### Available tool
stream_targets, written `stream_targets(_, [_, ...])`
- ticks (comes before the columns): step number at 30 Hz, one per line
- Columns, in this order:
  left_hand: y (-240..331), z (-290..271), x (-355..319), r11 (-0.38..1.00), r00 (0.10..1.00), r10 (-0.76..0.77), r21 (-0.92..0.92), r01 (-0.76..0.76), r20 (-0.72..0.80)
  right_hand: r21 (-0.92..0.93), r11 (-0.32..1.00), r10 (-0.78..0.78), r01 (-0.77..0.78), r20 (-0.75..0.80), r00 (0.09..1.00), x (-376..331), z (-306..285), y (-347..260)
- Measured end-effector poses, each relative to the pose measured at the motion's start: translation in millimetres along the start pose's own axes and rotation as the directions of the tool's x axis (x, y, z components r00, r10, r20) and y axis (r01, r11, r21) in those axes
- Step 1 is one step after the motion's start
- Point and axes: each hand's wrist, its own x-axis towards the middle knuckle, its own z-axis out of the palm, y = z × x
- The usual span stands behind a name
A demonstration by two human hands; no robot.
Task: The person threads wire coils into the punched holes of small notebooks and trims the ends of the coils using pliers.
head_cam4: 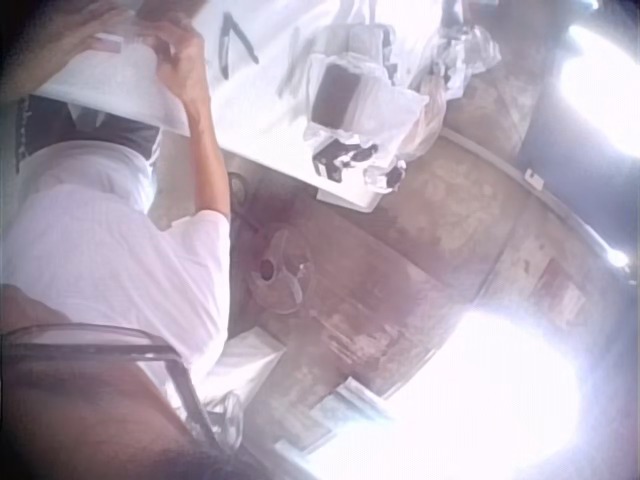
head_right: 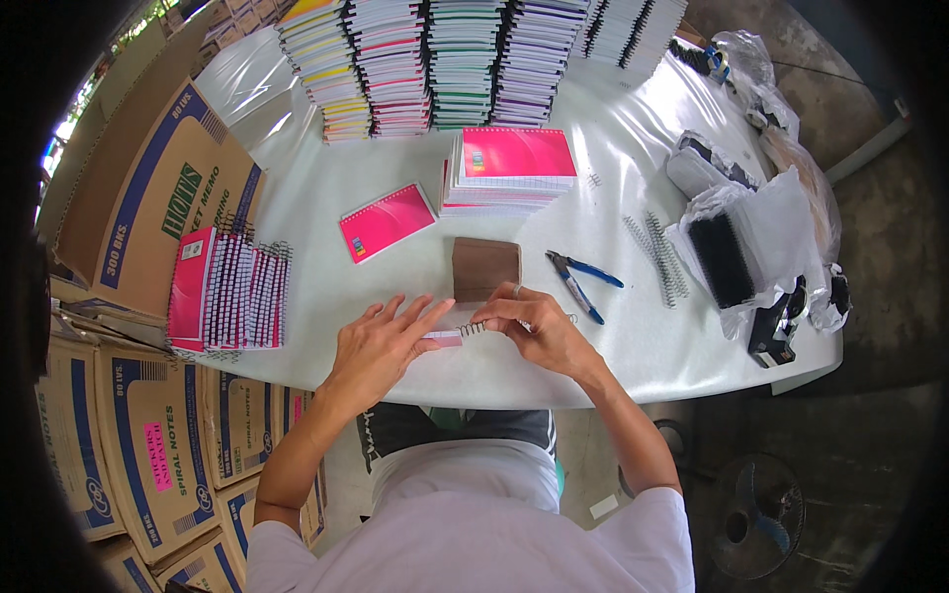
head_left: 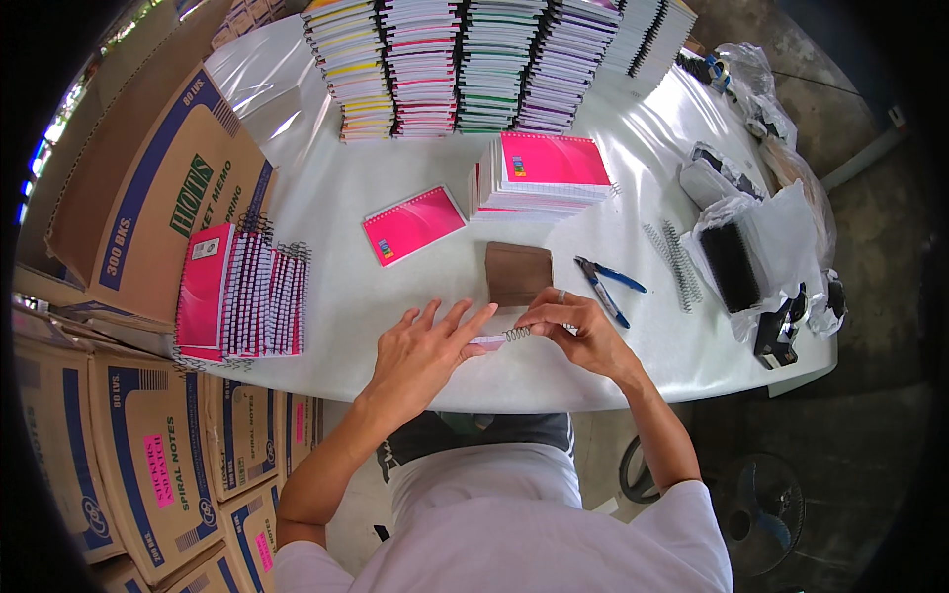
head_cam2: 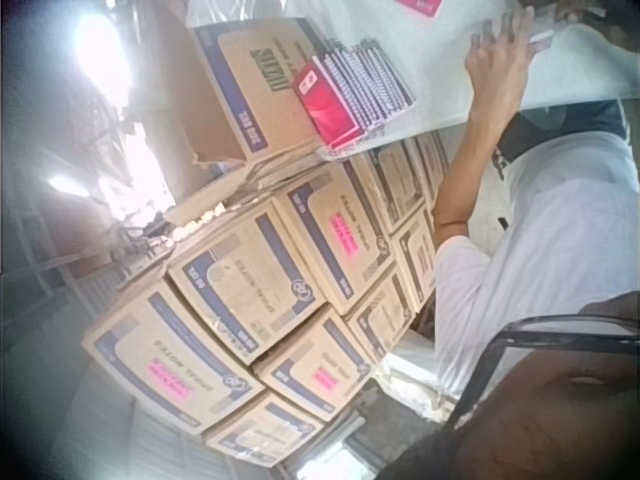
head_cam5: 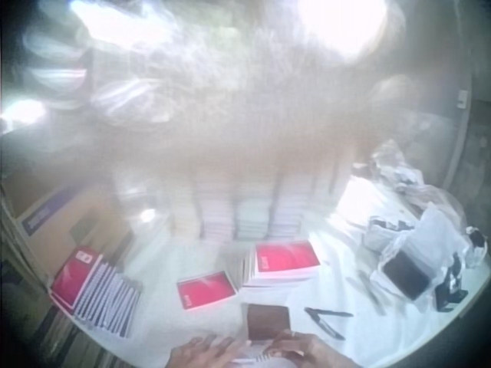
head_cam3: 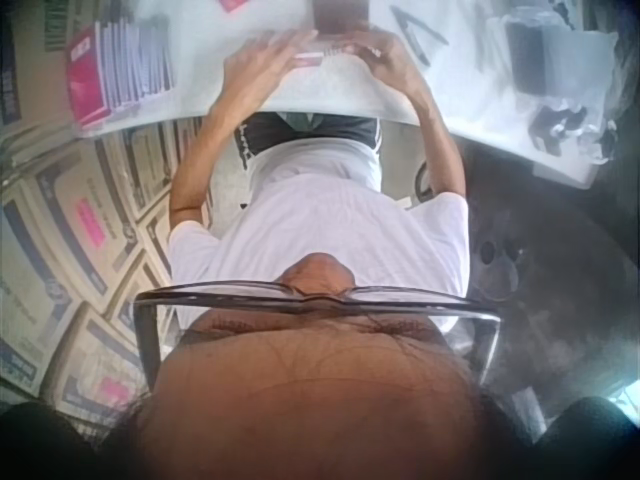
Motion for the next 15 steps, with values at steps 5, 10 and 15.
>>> stream_targets(5, [-0.1, -1.8, 1.1, 1.0, 1.0, 0.001, -0.008, -0.001, 0.01, 0.002, 1.0, 0.0, -0.001, 0.25, 0.968, 5.7, -10.1, 7.7])
stream_targets(10, [-0.3, -1.9, 0.0, 1.0, 1.0, 0.006, -0.005, -0.006, 0.001, -0.052, 0.986, -0.141, 0.16, 0.26, 0.955, 12.3, -9.2, 0.8])
stream_targets(15, [-0.3, 0.1, -0.9, 1.0, 1.0, -0.016, -0.011, 0.016, -0.019, -0.202, 0.979, 0.022, 0.018, 0.193, 0.981, 8.5, -8.0, -10.7])
